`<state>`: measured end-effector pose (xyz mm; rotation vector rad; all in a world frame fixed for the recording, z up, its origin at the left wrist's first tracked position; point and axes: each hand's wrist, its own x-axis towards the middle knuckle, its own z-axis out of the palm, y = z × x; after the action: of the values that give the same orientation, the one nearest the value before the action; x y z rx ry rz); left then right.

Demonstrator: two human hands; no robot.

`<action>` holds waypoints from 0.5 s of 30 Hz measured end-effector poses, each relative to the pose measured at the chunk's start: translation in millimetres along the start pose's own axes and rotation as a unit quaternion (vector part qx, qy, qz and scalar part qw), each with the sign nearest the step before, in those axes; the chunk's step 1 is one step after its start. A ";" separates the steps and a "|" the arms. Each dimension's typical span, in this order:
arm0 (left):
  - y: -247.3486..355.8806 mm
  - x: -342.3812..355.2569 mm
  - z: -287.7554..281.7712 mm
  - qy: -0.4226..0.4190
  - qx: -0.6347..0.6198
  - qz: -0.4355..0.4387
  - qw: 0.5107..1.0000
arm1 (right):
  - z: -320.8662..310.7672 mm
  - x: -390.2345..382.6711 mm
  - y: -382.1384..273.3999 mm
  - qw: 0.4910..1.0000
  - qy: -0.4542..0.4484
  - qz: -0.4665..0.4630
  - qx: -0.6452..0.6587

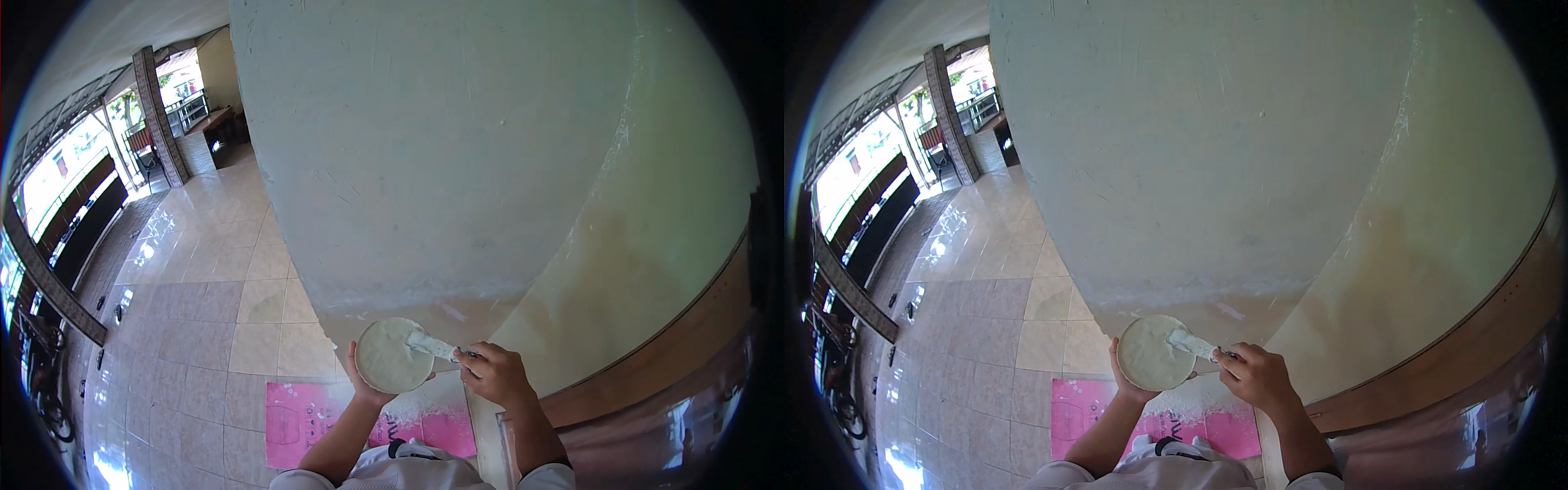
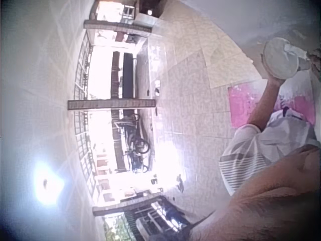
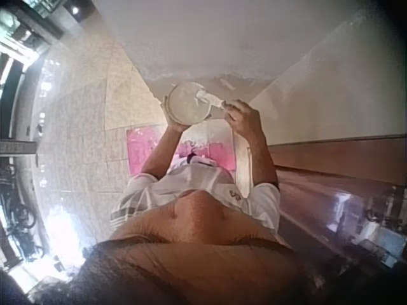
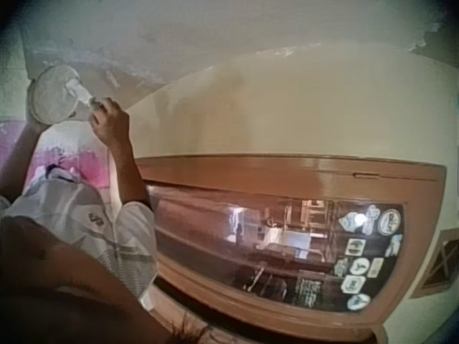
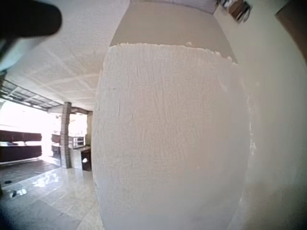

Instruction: The person applies wall putty to a damaged wall using a putty knife, scooping the putty from a bowl and spreading it onto the wall.

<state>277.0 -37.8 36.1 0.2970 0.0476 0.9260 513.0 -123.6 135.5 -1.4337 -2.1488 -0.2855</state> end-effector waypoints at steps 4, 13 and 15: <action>-20.0 7.6 -1.8 0.018 -0.015 0.008 1.000 | -12.0 -10.4 13.1 0.999 -0.035 0.007 -0.006; -42.9 15.2 9.0 0.018 -0.011 0.018 1.000 | -22.3 -22.2 40.5 0.999 -0.042 0.007 0.023; -47.4 14.3 9.2 0.012 -0.021 0.023 0.999 | -23.6 -23.5 44.7 0.998 -0.046 -0.008 0.029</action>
<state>324.1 -55.3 33.2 0.2486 0.0443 0.9757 567.6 -134.4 137.3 -1.4242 -2.2237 -0.1648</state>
